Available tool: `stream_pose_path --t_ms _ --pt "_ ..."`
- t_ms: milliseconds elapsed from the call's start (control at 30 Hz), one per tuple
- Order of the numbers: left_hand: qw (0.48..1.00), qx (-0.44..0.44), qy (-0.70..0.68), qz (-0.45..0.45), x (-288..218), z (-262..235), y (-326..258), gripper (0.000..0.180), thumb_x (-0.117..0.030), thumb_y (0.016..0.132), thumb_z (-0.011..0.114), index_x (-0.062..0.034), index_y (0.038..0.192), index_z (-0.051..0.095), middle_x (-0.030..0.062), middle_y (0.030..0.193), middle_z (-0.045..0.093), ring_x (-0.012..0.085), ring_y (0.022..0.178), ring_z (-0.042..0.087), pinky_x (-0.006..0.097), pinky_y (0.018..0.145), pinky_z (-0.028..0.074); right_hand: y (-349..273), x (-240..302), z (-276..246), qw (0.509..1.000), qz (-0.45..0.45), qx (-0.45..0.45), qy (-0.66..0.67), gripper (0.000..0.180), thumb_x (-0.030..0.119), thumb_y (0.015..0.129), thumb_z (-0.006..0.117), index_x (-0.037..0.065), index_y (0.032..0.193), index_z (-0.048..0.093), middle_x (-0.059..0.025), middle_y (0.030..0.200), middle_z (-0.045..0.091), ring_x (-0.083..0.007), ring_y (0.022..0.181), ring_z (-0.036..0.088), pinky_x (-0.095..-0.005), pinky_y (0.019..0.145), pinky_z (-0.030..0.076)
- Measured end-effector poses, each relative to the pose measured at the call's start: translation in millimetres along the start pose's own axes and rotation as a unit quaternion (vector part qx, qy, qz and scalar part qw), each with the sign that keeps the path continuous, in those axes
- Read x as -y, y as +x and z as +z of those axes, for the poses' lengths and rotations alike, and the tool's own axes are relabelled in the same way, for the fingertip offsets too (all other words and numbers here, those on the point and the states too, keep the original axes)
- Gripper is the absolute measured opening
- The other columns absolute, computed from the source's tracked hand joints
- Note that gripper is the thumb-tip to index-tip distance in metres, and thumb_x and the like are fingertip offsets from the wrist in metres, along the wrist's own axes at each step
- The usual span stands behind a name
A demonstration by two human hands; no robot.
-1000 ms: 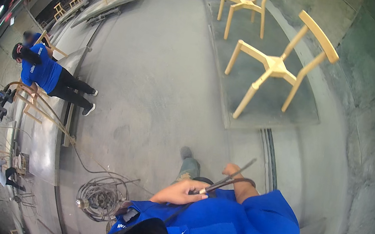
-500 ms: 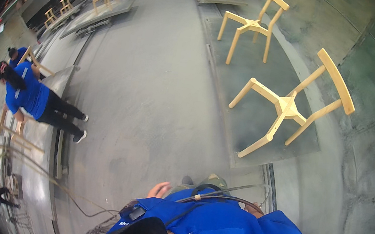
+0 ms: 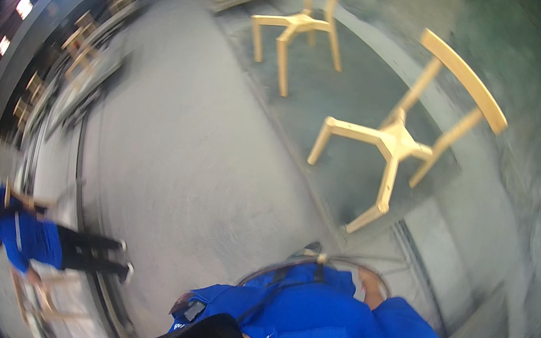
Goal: The person uses a spray gun to apply finish to wooden chair frames. They repeatedly pick up chairs, spray all sides, and place them back on the floor. The person also briefly adjusts the spray gun and walks to a container to refill the spray gun.
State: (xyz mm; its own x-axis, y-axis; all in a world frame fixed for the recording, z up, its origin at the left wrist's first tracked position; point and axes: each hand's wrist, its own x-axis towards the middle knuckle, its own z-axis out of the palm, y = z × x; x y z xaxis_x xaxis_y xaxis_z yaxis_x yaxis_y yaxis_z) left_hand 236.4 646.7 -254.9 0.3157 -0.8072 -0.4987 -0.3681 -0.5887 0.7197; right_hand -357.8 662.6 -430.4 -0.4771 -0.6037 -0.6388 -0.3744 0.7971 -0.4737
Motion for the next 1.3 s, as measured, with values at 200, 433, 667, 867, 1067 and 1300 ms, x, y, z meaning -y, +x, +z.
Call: stream_pose_path --t_ms 200,433,667,867,1067,1300 --pt "0.985 0.076 0.141 0.06 -97 -63 119 0.039 -0.031 0.104 0.054 -0.0006 0.126 0.06 0.009 0.119 0.066 0.0174 0.109 0.06 0.033 0.097 0.045 -3 40 -31 0.921 0.088 -0.228 0.302 0.067 0.066 0.091 0.059 0.006 0.064 0.062 -0.0064 0.05 0.053 -0.0184 0.046 0.054 -0.0378 0.045 0.043" --pt "0.887 0.267 0.316 0.206 -288 -19 318 0.039 -0.032 0.103 0.054 -0.0007 0.125 0.06 0.0084 0.117 0.065 0.0169 0.108 0.06 0.032 0.096 0.044 -144 111 -84 0.709 0.077 -0.351 0.607 0.043 0.051 0.094 0.067 0.009 0.105 0.064 -0.0036 0.086 0.065 -0.0135 0.08 0.063 -0.0302 0.064 0.051" --pt "0.715 0.421 0.463 0.312 -445 175 420 0.039 -0.034 0.103 0.054 -0.0008 0.123 0.06 0.0079 0.115 0.065 0.0164 0.106 0.059 0.032 0.094 0.044 -243 166 -25 0.547 0.034 -0.396 0.737 0.033 0.042 0.097 0.066 0.013 0.112 0.059 0.0001 0.091 0.064 -0.0101 0.082 0.063 -0.0273 0.061 0.048" --pt "0.616 0.477 0.51 0.365 -463 250 407 0.039 -0.035 0.103 0.054 -0.0009 0.121 0.06 0.0074 0.114 0.065 0.016 0.105 0.059 0.032 0.093 0.044 -317 217 82 0.387 0.13 -0.57 0.713 0.079 0.082 0.093 0.025 0.011 0.104 0.058 -0.0022 0.075 0.063 -0.0084 0.062 0.059 -0.0222 0.043 0.036" --pt "0.544 0.507 0.541 0.393 -446 278 358 0.039 -0.036 0.103 0.054 -0.001 0.12 0.061 0.0069 0.112 0.064 0.0155 0.104 0.059 0.031 0.092 0.044 -377 217 136 0.249 0.123 -0.664 0.695 0.093 0.084 0.091 0.018 0.005 0.109 0.062 -0.0061 0.075 0.064 -0.0118 0.06 0.062 -0.0219 0.04 0.038" --pt "0.485 0.527 0.569 0.404 -409 283 294 0.039 -0.037 0.103 0.054 -0.0011 0.118 0.061 0.0064 0.11 0.064 0.015 0.102 0.058 0.031 0.09 0.043 -424 180 158 0.17 0.111 -0.698 0.687 0.082 0.076 0.096 0.025 0.003 0.104 0.06 -0.0062 0.072 0.062 -0.0142 0.058 0.062 -0.0229 0.04 0.038"
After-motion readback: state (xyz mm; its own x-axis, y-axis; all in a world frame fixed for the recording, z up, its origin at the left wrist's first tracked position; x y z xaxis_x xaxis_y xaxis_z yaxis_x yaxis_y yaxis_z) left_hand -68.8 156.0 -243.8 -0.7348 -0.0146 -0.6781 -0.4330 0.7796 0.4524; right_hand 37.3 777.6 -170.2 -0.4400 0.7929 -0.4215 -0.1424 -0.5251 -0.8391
